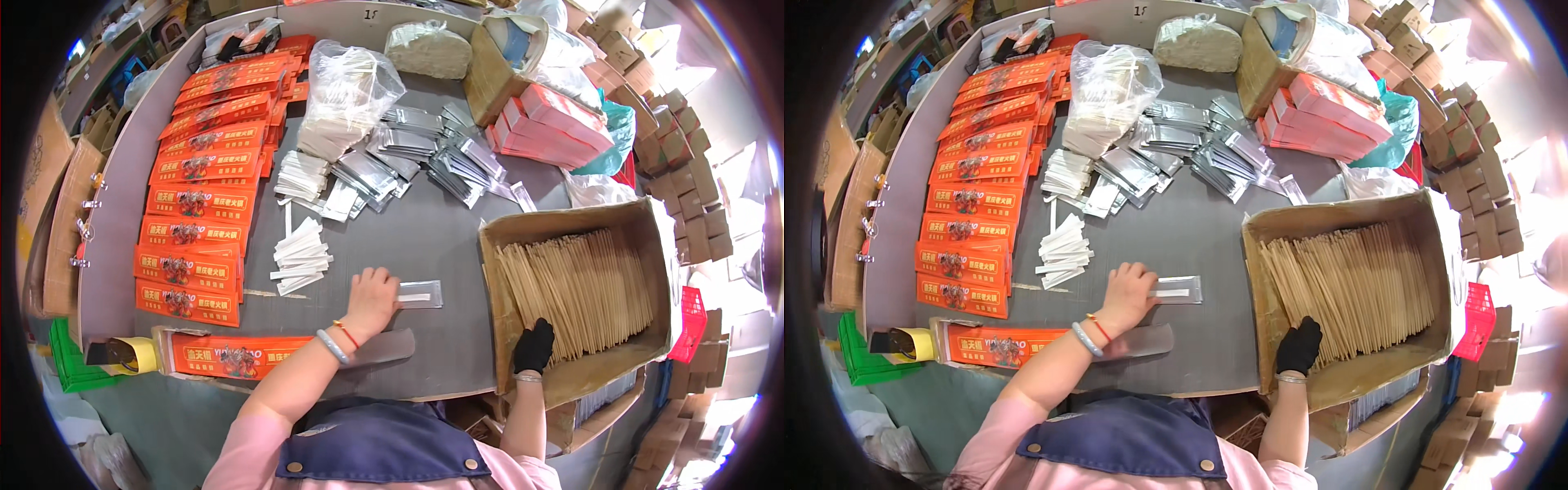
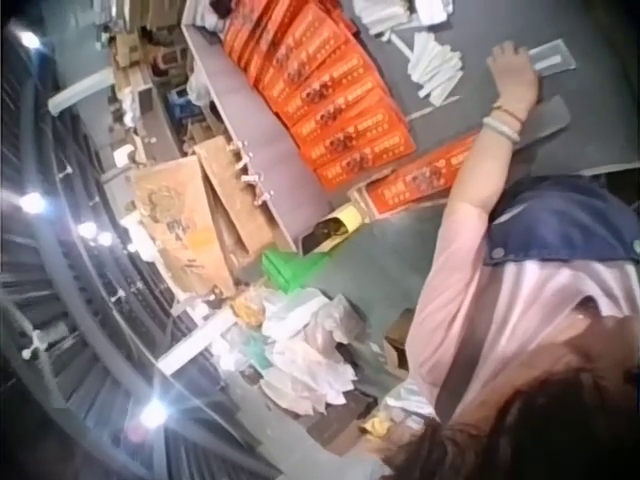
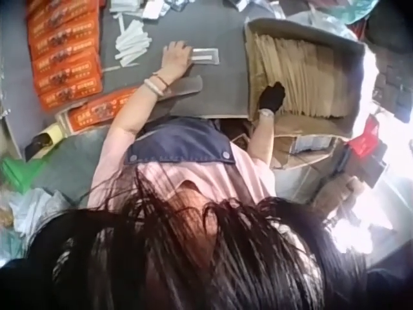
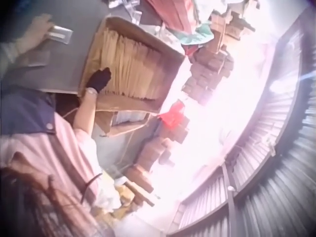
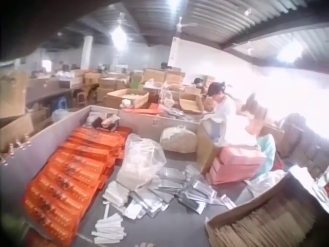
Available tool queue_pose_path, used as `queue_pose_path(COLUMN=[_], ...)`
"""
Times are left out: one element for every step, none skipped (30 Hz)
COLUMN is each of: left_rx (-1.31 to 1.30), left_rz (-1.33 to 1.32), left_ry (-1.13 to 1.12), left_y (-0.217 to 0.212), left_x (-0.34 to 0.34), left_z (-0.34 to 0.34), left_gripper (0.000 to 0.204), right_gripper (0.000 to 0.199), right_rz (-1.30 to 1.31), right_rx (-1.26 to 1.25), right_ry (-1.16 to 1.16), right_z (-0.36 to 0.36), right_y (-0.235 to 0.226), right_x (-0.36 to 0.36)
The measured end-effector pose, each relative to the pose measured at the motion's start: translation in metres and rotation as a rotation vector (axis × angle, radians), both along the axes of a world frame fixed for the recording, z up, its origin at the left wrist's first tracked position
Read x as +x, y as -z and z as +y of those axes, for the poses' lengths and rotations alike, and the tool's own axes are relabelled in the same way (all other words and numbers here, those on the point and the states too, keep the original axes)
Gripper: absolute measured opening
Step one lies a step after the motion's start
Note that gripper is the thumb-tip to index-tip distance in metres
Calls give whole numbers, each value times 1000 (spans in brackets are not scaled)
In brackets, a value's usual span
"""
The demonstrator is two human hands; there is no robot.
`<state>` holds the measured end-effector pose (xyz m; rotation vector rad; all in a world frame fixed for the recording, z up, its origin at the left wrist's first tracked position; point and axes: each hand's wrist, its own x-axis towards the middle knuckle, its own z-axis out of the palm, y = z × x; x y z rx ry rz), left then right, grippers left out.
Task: Packing chopsticks and informational cards into plastic sleeves at a production station.
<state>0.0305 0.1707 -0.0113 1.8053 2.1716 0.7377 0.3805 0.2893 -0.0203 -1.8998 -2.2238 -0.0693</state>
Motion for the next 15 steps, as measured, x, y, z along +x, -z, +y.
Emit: queue_pose_path(left_rx=[-33, -67, -26, -35, 34, 106, 106, 100, 93, 88, -73, -235, -239, -379, -519], left_rz=[-24, -48, -44, -37, -8, 21, 25, 7, -11, -4, -154, -304, -305, -583, -859], left_ry=[-27, -55, -61, -73, -41, -7, -8, -2, 2, -10, -14, -21, -23, -61, -110], left_y=[-4, -5, -2, -1, 0, -1, -1, -1, -1, -4, -9, -16, -32, -52, -62], left_x=[-5, -9, -11, -17, -19, -20, -21, -23, -25, -29, -31, -34, -35, -35, -36], left_z=[-3, -6, -8, -13, -15, -14, -14, -14, -15, -18, -22, -27, -37, -51, -66], left_gripper=[38, 36, 36, 36, 35, 34, 34, 32, 31, 31, 30, 30, 30, 27, 25], right_gripper=[15, 17, 17, 17, 17, 17, 16, 15, 13, 13, 15, 17, 20, 20, 22], right_rz=[86, 171, 171, 371, 564, 565, 520, 475, 465, 473, 450, 425, 486, 484, 490], right_rx=[63, 126, 122, 75, 34, 36, 146, 253, 152, 145, 23, -101, -152, -156, -257], right_ry=[-7, -14, -9, 9, 39, 43, -87, -219, -245, -256, -367, -479, -521, -516, -570], right_z=[0, 0, 0, -4, -8, -9, -10, -11, -14, -17, -21, -25, -28, -31, -35], right_y=[0, -2, -6, -28, -44, -50, -52, -54, -58, -66, -76, -81, -83, -80, -76], right_x=[-2, -5, -4, -23, -36, -45, -54, -64, -72, -81, -88, -94, -94, -93, -94])
